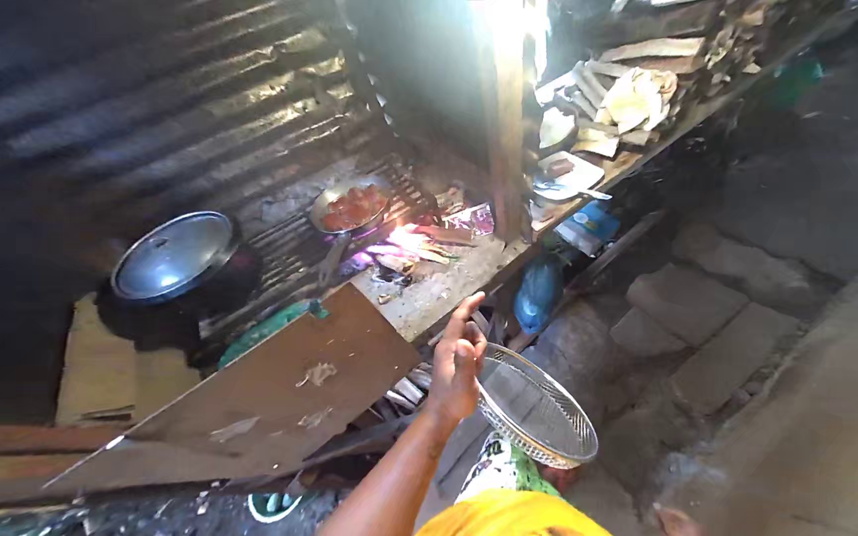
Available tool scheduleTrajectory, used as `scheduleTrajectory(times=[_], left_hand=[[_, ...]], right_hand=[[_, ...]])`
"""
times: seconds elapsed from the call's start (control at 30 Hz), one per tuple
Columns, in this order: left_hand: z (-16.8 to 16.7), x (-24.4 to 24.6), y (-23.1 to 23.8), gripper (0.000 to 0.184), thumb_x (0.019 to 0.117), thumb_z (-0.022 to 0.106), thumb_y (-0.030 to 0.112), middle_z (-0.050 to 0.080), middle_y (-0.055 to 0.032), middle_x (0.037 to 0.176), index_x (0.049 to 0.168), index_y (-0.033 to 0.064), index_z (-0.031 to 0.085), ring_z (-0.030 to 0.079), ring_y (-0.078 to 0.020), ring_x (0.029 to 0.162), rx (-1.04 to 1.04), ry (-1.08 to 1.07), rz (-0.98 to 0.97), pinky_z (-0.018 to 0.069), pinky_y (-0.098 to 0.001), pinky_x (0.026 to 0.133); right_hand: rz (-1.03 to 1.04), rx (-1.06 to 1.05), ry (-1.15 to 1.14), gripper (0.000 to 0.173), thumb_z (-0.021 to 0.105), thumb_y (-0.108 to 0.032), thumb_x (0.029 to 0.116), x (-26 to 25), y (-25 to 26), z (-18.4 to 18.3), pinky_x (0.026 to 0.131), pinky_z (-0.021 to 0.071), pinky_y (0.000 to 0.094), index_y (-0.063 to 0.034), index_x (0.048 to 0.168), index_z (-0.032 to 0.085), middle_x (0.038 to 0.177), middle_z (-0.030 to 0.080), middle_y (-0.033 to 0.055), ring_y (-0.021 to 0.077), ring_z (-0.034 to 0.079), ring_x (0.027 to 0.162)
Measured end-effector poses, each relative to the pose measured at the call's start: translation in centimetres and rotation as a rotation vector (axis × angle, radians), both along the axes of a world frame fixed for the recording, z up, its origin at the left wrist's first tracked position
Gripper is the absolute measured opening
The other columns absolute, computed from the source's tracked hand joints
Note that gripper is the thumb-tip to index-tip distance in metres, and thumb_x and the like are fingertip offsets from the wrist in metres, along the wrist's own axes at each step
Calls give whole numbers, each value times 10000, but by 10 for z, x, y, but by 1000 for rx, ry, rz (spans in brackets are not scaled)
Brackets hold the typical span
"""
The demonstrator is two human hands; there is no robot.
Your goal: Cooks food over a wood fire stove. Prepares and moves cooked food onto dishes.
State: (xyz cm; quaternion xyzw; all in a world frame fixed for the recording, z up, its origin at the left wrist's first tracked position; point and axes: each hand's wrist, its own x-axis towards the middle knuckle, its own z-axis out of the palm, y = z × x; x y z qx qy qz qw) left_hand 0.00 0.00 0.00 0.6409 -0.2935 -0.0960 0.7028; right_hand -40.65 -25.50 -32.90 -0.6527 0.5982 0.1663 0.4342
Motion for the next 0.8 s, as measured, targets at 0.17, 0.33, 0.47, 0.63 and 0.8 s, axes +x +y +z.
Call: scheduleTrajectory(times=[0.17,0.33,0.47,0.63,0.8], left_hand=[[-13,13,-13,954,909,381,851,496,70,725,1532,132,458,390,-50,543,51,-33,97,374,-217,487],[-12,34,-31,955,919,397,833,506,97,740,1516,89,438,406,-16,545,-36,-142,158,381,-193,476],[-4,67,-52,853,937,456,786,538,131,782,1507,150,466,462,7,595,-210,-197,180,428,-171,539],[0,100,-110,741,927,505,771,611,145,823,1455,253,537,520,28,656,-306,-268,100,468,-152,625],[-14,128,-217,793,969,402,768,677,17,965,1426,137,547,634,-71,819,-241,-321,-30,571,-273,753]], right_hand=[[218,-161,-358,364,643,-243,1023,183,-62,98,1046,503,570,38,1252,673,1229,682,265,390,664,1153],[193,158,-591,498,512,-387,1080,323,-68,191,899,605,477,-58,1454,532,1274,678,170,286,718,1039],[127,592,-748,737,128,-592,1087,382,-71,215,847,594,487,-75,1522,419,1296,661,167,306,704,1042],[237,1053,-946,1021,419,-940,793,383,-107,231,817,629,404,-132,1391,595,1114,755,87,226,740,973],[-54,785,-1101,468,467,-417,1034,357,-169,244,670,635,304,-118,1367,604,918,757,57,143,734,755]])
